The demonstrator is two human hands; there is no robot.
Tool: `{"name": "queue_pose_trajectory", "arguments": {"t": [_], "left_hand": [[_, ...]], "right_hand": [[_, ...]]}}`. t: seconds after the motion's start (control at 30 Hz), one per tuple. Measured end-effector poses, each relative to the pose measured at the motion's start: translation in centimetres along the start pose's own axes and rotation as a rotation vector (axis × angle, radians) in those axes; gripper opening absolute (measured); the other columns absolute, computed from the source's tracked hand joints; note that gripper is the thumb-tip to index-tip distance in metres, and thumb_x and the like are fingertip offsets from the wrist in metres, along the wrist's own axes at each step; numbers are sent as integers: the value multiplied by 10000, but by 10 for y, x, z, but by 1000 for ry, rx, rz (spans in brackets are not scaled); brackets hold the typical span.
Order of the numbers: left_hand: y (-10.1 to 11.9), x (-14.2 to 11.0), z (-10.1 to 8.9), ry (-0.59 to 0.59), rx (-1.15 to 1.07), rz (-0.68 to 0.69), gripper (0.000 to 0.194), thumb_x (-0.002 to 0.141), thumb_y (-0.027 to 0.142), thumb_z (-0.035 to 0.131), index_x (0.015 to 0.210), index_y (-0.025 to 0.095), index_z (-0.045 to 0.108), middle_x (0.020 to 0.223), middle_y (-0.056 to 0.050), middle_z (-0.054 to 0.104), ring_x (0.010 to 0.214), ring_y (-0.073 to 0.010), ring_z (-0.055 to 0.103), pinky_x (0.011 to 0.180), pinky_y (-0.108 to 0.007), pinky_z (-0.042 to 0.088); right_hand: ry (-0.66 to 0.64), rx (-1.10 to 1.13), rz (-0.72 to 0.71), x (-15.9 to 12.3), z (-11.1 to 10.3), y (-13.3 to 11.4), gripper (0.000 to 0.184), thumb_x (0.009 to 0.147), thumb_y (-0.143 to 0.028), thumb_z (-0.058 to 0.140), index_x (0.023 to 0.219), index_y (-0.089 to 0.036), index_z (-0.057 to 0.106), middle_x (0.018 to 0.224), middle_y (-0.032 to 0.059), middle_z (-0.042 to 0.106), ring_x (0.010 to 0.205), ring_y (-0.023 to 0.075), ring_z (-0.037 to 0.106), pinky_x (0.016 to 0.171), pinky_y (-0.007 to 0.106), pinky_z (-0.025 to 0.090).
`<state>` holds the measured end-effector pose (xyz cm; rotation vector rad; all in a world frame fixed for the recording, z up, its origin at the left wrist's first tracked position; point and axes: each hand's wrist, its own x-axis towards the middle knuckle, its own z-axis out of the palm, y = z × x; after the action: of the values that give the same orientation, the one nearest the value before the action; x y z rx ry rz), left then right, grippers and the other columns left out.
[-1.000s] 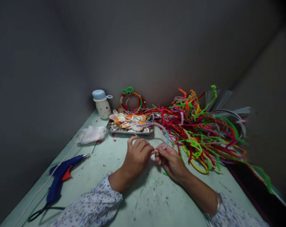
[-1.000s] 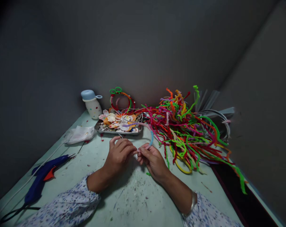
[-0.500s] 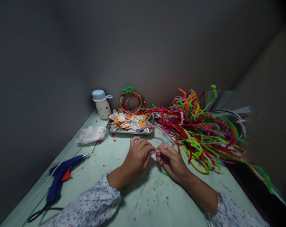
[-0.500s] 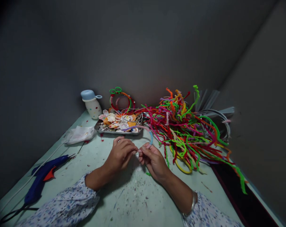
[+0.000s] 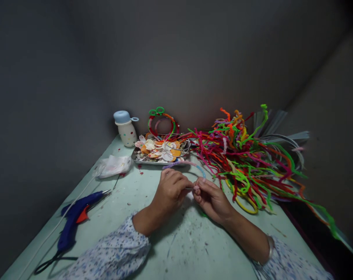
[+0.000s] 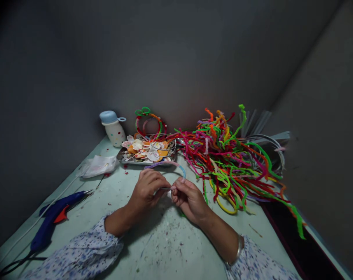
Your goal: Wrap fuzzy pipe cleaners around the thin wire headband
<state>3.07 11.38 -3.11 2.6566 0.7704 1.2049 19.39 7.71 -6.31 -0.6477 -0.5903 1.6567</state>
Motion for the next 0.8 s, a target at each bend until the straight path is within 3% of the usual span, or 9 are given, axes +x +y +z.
{"name": "queue_pose_trajectory", "arguments": {"t": [0.3, 0.8], "left_hand": [[-3, -1, 1, 63, 20, 73, 114, 871, 207, 553, 873, 200, 667, 766, -24, 644, 783, -165, 550, 789, -350, 364], [-5, -4, 1, 87, -4, 82, 95, 843, 176, 595, 879, 216, 673, 777, -9, 653, 803, -156, 558, 803, -346, 375]], "right_hand": [[6, 11, 17, 0, 0, -1, 143, 750, -240, 730, 721, -161, 614, 678, -20, 570, 574, 58, 533, 528, 144, 450], [-17, -19, 56, -1, 1, -3, 156, 777, -269, 704, 708, -151, 629, 605, -15, 567, 517, 65, 507, 489, 149, 445]]}}
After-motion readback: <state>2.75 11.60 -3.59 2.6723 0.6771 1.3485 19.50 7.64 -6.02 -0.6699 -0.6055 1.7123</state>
